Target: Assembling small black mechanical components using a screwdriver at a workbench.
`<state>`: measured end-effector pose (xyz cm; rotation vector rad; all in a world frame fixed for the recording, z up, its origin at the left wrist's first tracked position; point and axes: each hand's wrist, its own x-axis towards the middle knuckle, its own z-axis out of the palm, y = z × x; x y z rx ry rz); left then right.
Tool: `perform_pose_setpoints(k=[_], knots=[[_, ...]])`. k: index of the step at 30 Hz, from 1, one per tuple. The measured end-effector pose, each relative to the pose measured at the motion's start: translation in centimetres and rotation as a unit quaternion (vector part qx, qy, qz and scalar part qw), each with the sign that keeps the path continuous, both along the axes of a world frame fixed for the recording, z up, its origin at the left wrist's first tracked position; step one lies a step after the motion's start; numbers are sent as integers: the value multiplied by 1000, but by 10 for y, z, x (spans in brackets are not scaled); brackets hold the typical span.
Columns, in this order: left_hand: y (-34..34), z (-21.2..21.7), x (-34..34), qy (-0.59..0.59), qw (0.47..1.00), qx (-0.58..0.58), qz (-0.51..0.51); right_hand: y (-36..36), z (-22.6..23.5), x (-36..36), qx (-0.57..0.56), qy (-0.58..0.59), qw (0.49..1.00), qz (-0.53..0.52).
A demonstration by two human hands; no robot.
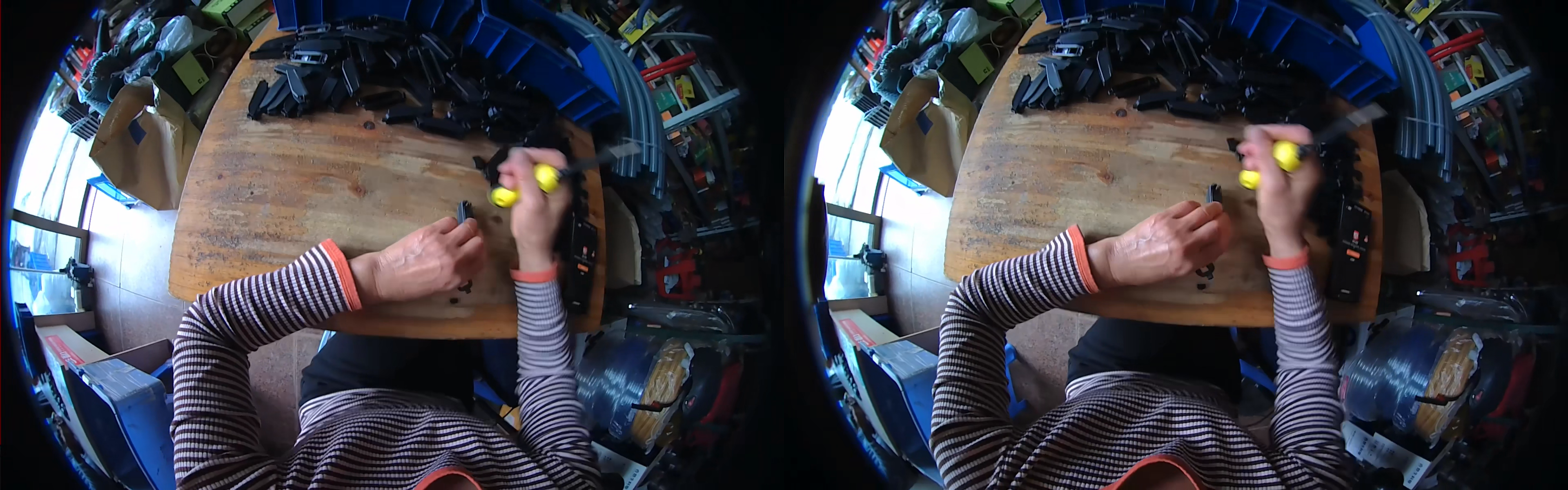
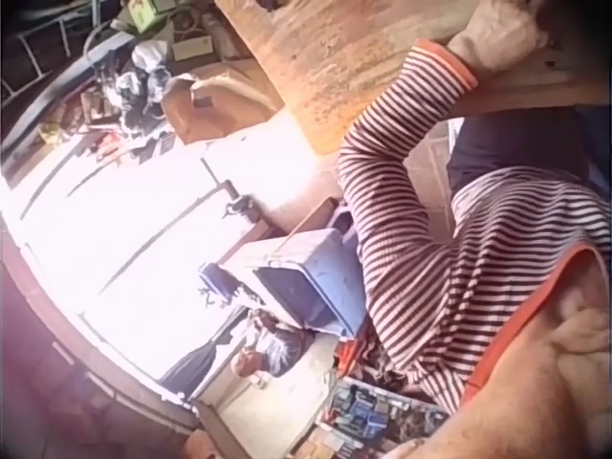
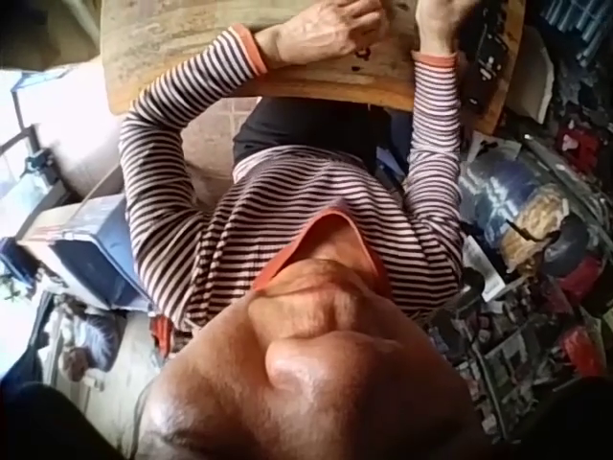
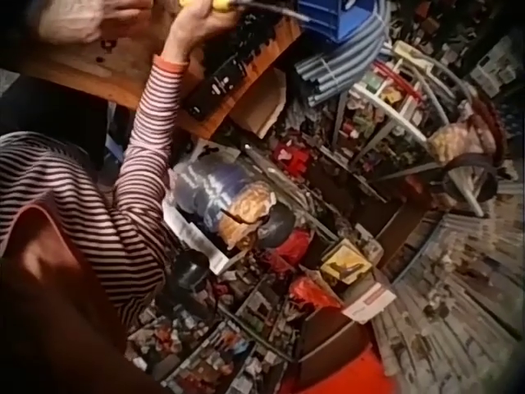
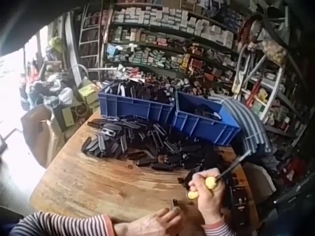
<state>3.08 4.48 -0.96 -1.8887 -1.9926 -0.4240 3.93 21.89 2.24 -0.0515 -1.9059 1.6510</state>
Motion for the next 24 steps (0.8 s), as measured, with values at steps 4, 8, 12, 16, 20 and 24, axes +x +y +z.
perform_pose_setpoints(k=[4, 8, 12, 16, 20, 24], knots=[[9, -5, 1, 44, 998, 48, -16, 21, 24, 17, 1, 48, 993, -110], [10, -8, 3, 33, 998, -32, -46, -3, 32, 13, 6, 147, 989, 33], [13, -4, 3, -2, 997, -51, -52, -14, -3, -1, 70, 1, 983, 172], [14, -7, -6, 13, 999, -9, -41, 6, 16, 5, 33, 65, 993, 95], [16, -9, -26, -15, 997, 70, -11, 40, 6, 2, 306, -94, 947, -22], [7, -5, -66, -153, 978, 35, 136, 45, -22, 0, 488, -178, 851, -74]])
